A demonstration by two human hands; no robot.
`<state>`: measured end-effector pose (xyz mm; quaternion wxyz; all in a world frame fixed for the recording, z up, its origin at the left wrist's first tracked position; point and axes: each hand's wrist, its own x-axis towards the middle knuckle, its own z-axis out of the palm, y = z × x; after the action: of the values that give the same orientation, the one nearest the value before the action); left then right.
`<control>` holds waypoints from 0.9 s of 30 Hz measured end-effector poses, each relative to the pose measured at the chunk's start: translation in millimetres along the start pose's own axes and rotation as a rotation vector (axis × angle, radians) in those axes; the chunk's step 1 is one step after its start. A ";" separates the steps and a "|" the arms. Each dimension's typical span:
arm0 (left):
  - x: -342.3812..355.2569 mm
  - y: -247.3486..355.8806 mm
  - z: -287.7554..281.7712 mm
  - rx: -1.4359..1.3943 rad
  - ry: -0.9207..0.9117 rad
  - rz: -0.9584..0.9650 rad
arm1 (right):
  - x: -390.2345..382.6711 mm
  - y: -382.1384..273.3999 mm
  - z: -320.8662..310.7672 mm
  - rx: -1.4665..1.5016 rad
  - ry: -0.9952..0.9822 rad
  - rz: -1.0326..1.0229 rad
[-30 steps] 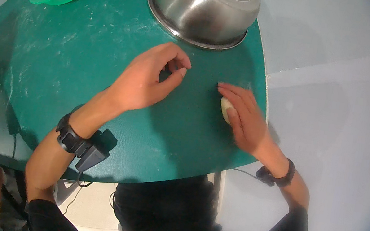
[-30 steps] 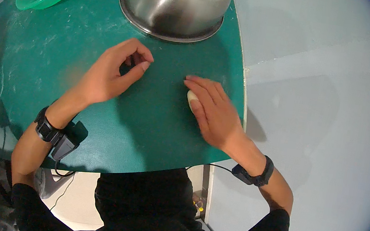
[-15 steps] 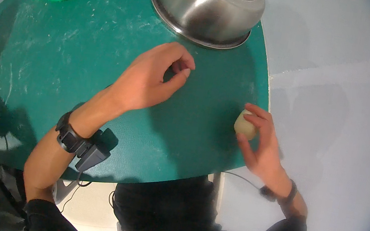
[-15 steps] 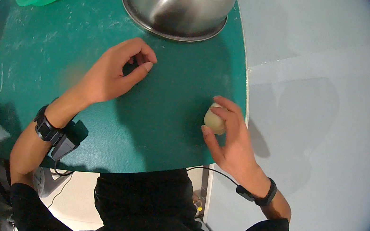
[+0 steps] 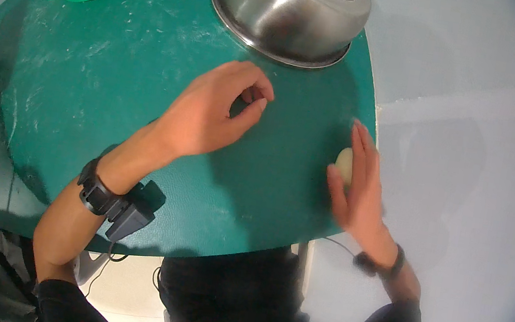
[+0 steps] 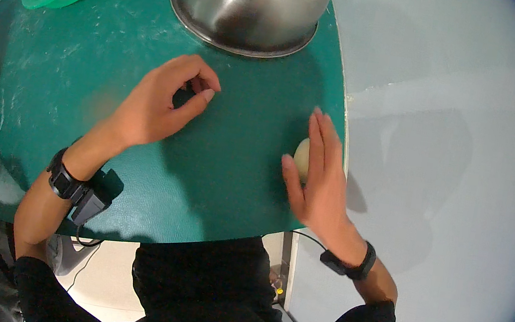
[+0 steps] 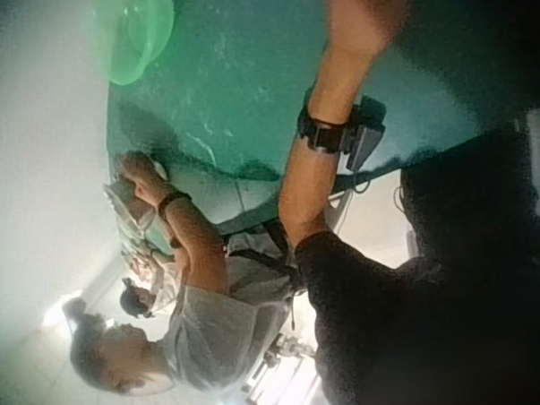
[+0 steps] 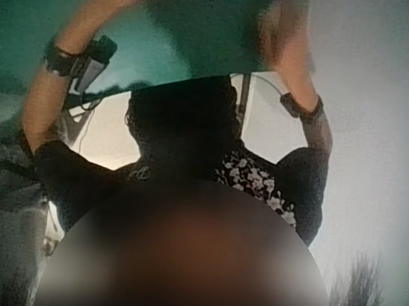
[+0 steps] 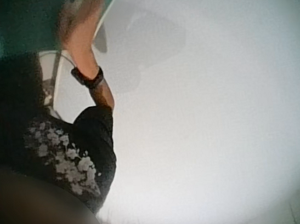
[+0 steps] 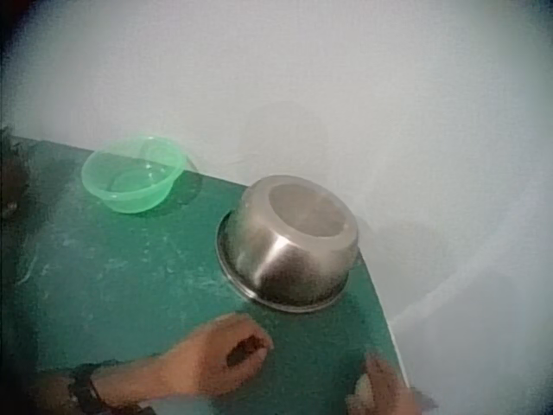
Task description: Shaping small portions of dough into balls and placing them into a bowl.
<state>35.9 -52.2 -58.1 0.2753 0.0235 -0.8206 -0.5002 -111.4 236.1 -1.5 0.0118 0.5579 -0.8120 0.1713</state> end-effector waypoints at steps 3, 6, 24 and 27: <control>-2.1 0.5 -2.9 0.011 -0.012 -0.010 | 25.1 14.2 8.9 0.006 0.009 0.018; -0.1 3.7 -2.8 0.004 -0.021 -0.031 | 51.4 33.6 14.7 0.023 0.034 0.056; 1.0 0.6 -2.3 -0.001 -0.059 -0.036 | 119.9 74.3 41.0 0.156 0.069 0.191; 1.5 2.1 -0.3 -0.037 -0.016 -0.050 | 94.0 54.0 35.8 0.055 0.040 0.146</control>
<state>35.3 -51.9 -55.5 0.2565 0.0346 -0.8126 -0.5222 -189.8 158.1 -29.7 0.0002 0.4938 -0.8451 0.2049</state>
